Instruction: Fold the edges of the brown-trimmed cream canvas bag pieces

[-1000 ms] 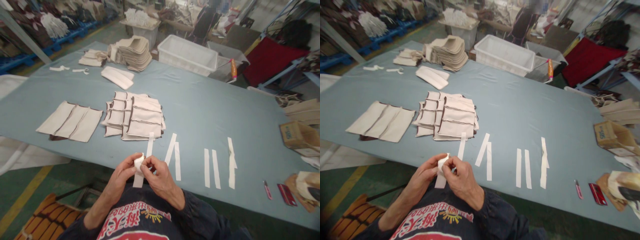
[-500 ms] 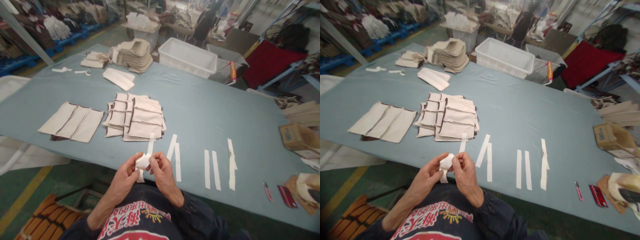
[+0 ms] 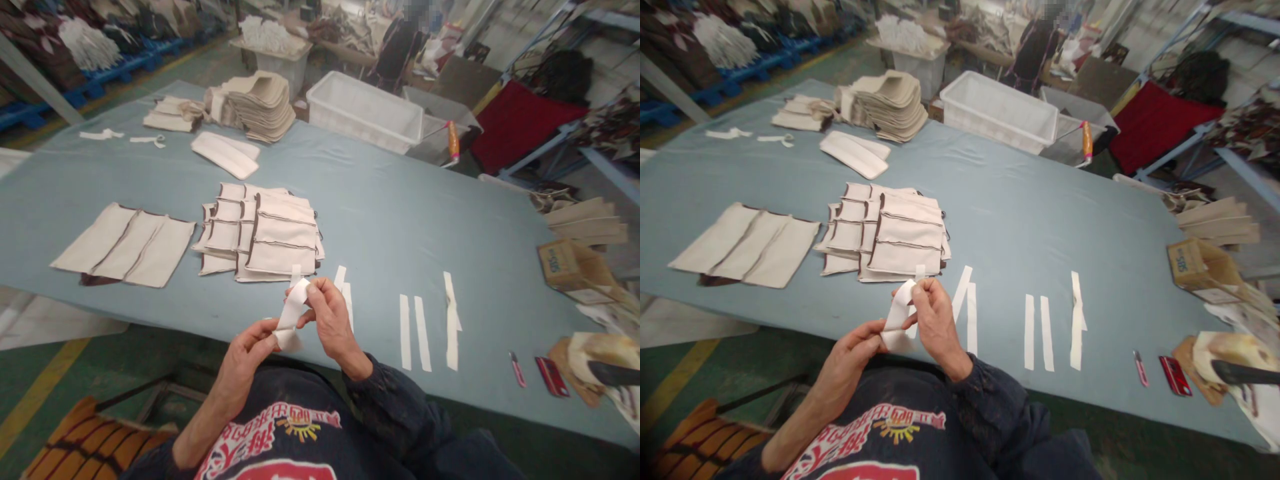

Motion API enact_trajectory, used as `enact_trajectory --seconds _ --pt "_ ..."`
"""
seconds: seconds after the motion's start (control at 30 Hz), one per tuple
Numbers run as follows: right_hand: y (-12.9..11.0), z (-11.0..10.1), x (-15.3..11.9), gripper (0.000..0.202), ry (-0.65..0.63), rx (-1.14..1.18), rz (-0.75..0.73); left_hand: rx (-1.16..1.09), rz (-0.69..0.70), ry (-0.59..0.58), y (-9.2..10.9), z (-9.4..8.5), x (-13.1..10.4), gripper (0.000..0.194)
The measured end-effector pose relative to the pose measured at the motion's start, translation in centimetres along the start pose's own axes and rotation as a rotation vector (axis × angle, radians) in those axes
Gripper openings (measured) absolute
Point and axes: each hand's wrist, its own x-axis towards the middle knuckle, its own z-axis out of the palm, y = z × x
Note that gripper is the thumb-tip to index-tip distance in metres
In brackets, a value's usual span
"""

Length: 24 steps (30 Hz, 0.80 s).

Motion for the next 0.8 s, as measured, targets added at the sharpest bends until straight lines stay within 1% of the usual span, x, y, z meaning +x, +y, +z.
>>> enact_trajectory --seconds 0.07,0.13,0.23,0.33,0.43,0.53,0.63,0.73,0.8 --pt "0.0 0.5 -0.1 0.043 -0.027 0.021 0.024 0.032 0.021 0.026 0.2 0.4 0.3 0.033" --pt "0.0 1.1 -0.2 0.043 -0.052 0.041 0.04 0.081 0.036 0.078 0.6 0.8 0.6 0.029" --pt "-0.1 1.8 -0.3 0.043 -0.077 0.06 0.041 0.101 0.059 0.123 1.4 1.2 1.0 0.024" --pt "-0.3 2.3 -0.4 0.042 -0.084 0.091 0.017 0.103 0.051 0.15 2.2 1.2 1.1 0.022" --pt "-0.1 3.0 -0.7 0.041 -0.069 0.124 0.006 0.13 0.069 0.216 2.7 0.8 1.3 0.021" --pt "0.4 3.6 -0.6 0.042 0.022 0.125 0.013 0.197 0.105 0.232 3.1 0.3 1.5 0.022" --pt "0.7 3.9 0.5 0.044 0.147 0.097 -0.013 0.272 0.1 0.22 3.7 -0.2 1.4 0.028" --pt "0.1 3.3 2.7 0.044 0.277 0.094 -0.074 0.315 0.115 0.184 4.1 -1.0 1.0 0.038" --pt "-0.9 2.4 4.2 0.044 0.363 0.125 -0.115 0.304 0.108 0.13 4.2 -2.1 0.8 0.037"
